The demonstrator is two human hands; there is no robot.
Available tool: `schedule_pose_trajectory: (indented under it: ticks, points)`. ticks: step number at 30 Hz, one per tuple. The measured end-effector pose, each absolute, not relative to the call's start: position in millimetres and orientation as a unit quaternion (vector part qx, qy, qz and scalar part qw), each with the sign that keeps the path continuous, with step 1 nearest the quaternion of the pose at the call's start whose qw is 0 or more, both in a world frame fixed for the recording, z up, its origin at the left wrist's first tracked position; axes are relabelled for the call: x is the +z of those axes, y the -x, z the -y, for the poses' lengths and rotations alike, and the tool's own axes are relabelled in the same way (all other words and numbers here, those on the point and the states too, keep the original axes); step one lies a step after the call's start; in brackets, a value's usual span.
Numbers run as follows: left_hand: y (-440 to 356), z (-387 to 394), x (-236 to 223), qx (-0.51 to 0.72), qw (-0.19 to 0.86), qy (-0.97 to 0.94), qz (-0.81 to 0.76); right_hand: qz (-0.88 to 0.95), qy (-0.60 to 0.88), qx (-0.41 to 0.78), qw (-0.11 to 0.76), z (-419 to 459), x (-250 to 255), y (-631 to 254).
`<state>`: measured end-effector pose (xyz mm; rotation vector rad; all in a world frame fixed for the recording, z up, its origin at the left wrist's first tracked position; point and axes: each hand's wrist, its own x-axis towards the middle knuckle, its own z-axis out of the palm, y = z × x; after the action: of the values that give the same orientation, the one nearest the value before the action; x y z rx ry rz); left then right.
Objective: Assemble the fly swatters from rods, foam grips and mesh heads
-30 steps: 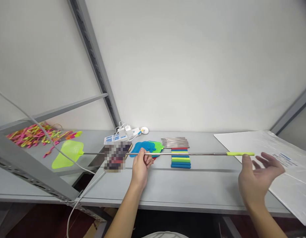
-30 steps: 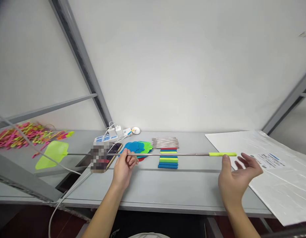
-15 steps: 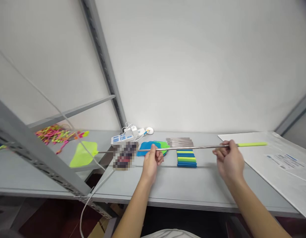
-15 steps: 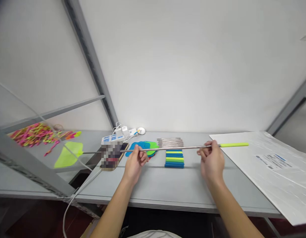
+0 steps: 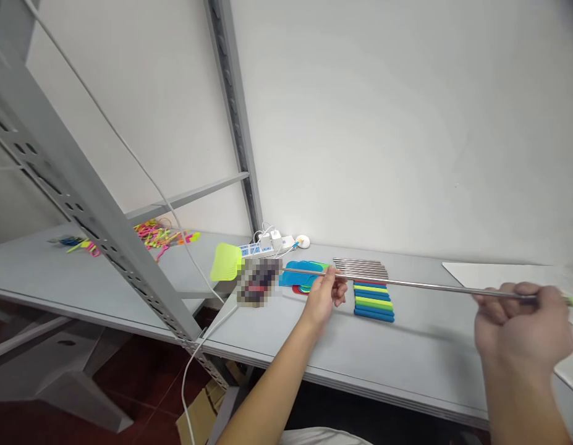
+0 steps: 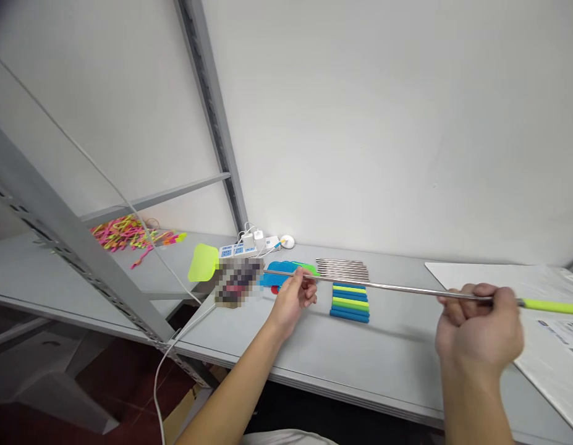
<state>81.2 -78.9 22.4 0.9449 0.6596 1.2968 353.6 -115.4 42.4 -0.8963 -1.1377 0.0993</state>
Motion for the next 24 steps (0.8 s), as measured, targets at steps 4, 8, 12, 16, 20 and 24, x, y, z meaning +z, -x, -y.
schedule_pose_trajectory:
  ticks: [4,8,12,16,20,24]
  points:
    - [-84,75,17,0.582,0.638,-0.408,-0.296,0.427,0.414,0.221,0.773,128,14,-308]
    - [-74,69,9,0.633,0.594,-0.379,-0.322,0.316,0.405,0.382,0.769,141,-5,-279]
    - [-63,67,3,0.653,0.570,-0.367,-0.337,0.281,0.398,0.420,0.766,141,-11,-275]
    - [-64,73,-2,0.653,0.569,-0.367,-0.341,0.260,0.391,0.439,0.766,136,-17,-278]
    - [-64,79,-5,0.650,0.576,-0.366,-0.333,0.226,0.377,0.438,0.784,140,-23,-287]
    - [-54,81,-6,0.675,0.564,-0.343,-0.330,0.167,0.365,0.408,0.820,147,-30,-309]
